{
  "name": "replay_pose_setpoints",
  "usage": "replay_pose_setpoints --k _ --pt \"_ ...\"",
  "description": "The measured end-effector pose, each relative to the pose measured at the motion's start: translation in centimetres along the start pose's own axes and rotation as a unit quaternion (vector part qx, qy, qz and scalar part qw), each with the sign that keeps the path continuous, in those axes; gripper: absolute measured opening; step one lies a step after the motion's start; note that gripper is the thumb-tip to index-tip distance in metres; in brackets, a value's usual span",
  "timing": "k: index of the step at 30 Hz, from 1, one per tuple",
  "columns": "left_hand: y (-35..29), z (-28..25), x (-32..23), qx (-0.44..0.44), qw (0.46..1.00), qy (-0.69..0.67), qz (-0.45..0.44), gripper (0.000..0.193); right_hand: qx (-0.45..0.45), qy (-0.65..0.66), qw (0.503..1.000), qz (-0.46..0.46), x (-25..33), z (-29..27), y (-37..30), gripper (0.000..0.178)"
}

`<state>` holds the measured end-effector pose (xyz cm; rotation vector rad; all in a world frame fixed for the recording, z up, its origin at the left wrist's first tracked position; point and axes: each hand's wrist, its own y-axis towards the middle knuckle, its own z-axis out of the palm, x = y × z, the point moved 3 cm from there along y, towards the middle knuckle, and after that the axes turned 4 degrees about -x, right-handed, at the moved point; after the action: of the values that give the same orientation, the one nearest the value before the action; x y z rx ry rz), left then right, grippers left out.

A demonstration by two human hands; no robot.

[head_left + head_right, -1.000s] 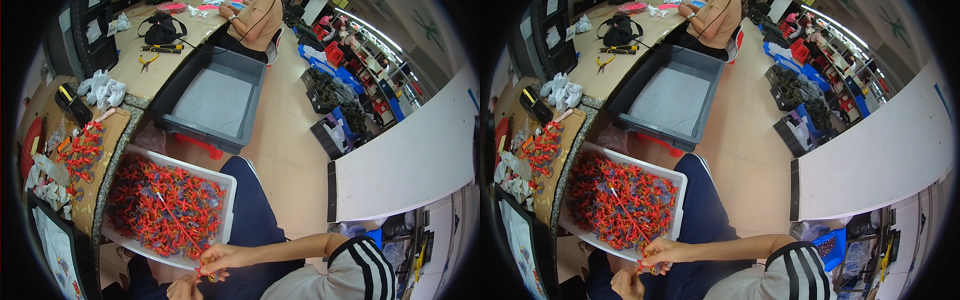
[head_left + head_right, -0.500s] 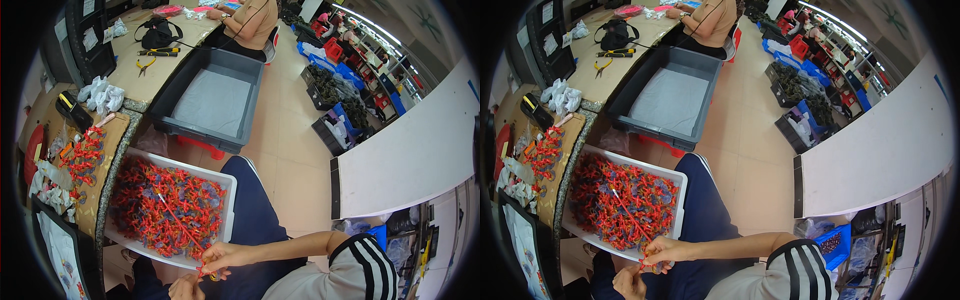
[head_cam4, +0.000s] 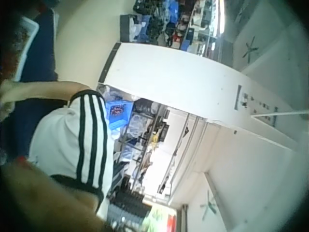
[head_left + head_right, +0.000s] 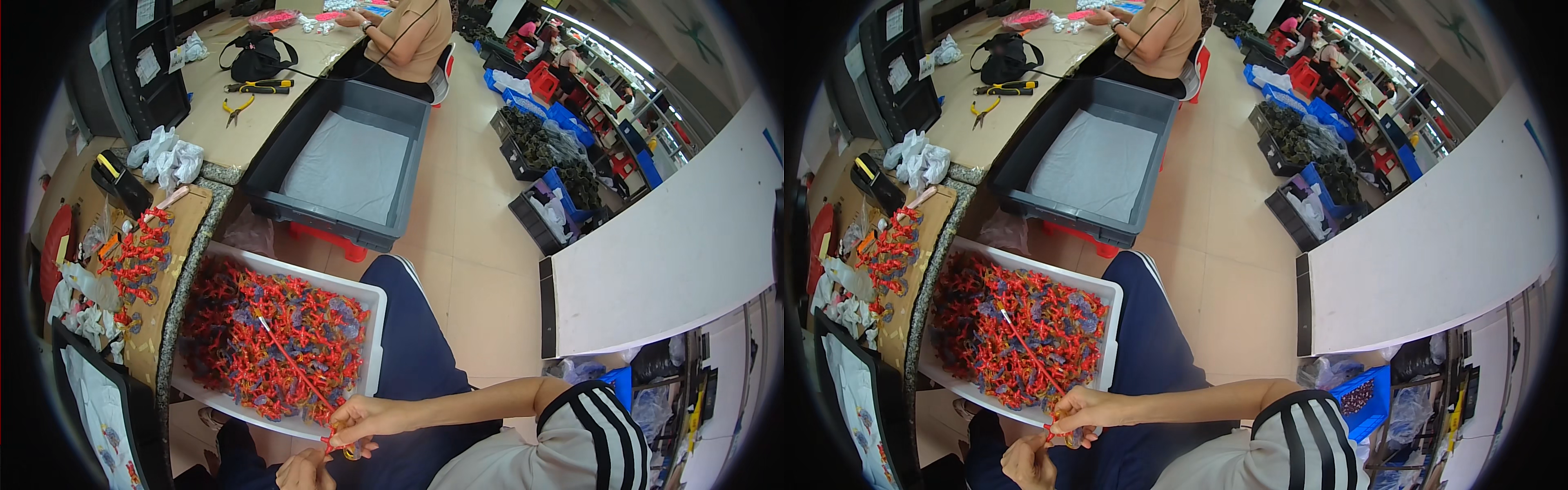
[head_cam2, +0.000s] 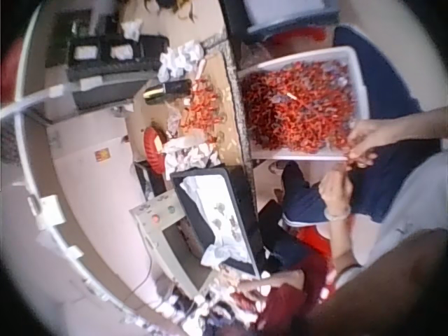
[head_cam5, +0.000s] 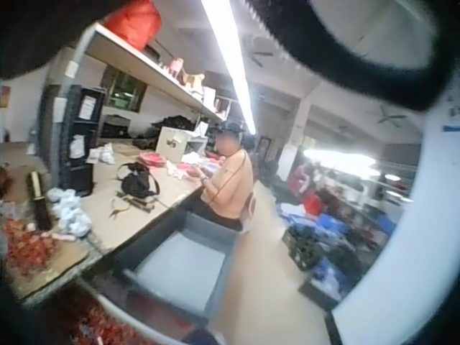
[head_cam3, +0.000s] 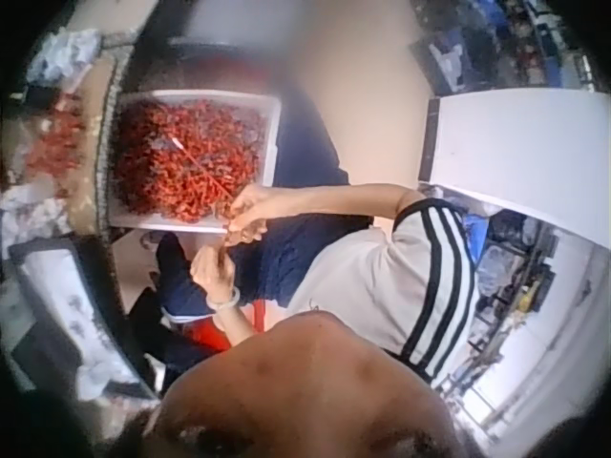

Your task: Apply glue and paint to small plastic toy figurines to assemble them.

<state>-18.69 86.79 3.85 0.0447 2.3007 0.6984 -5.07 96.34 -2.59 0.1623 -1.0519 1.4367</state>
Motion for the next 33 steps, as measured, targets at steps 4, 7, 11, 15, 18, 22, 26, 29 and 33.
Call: replay_pose_setpoints --k 4,7,11,15,18,22,26,29,33 --pt "-0.3 0.0 0.2 -0.001 1.000 0.005 0.008 0.013 -0.001 -0.006 1.000 -0.003 0.1 0.1 -0.1 0.023" --pt "-0.2 0.0 0.1 -0.003 1.000 0.011 0.018 0.015 0.001 0.001 1.000 0.004 0.1 0.1 0.0 0.023" --pt "-0.5 -0.2 0.5 0.010 1.000 0.011 0.018 0.014 0.001 0.002 1.000 0.000 0.3 0.2 0.2 0.023" --pt "-0.6 -0.4 0.6 -0.005 1.000 0.019 0.018 0.012 0.010 0.002 1.000 -0.006 0.5 0.4 0.5 0.023" --pt "-0.1 -0.6 0.4 0.001 1.000 0.015 0.010 0.011 0.014 -0.004 1.000 0.001 0.9 0.5 0.7 0.023" --pt "-0.3 -0.7 0.6 0.032 0.999 0.022 -0.003 0.012 0.021 -0.021 1.000 -0.003 0.9 0.4 1.0 0.023" --pt "-0.2 -0.7 0.5 0.011 0.999 0.032 0.016 0.012 0.025 -0.017 1.000 -0.005 0.8 0.4 1.0 0.023" --pt "0.0 -0.7 0.3 0.021 0.999 0.030 0.011 0.010 0.021 -0.008 1.000 0.003 0.9 0.4 0.7 0.023" --pt "0.2 -0.6 0.1 0.023 0.999 0.027 0.012 0.009 0.015 -0.003 1.000 0.007 1.0 0.3 0.4 0.024"
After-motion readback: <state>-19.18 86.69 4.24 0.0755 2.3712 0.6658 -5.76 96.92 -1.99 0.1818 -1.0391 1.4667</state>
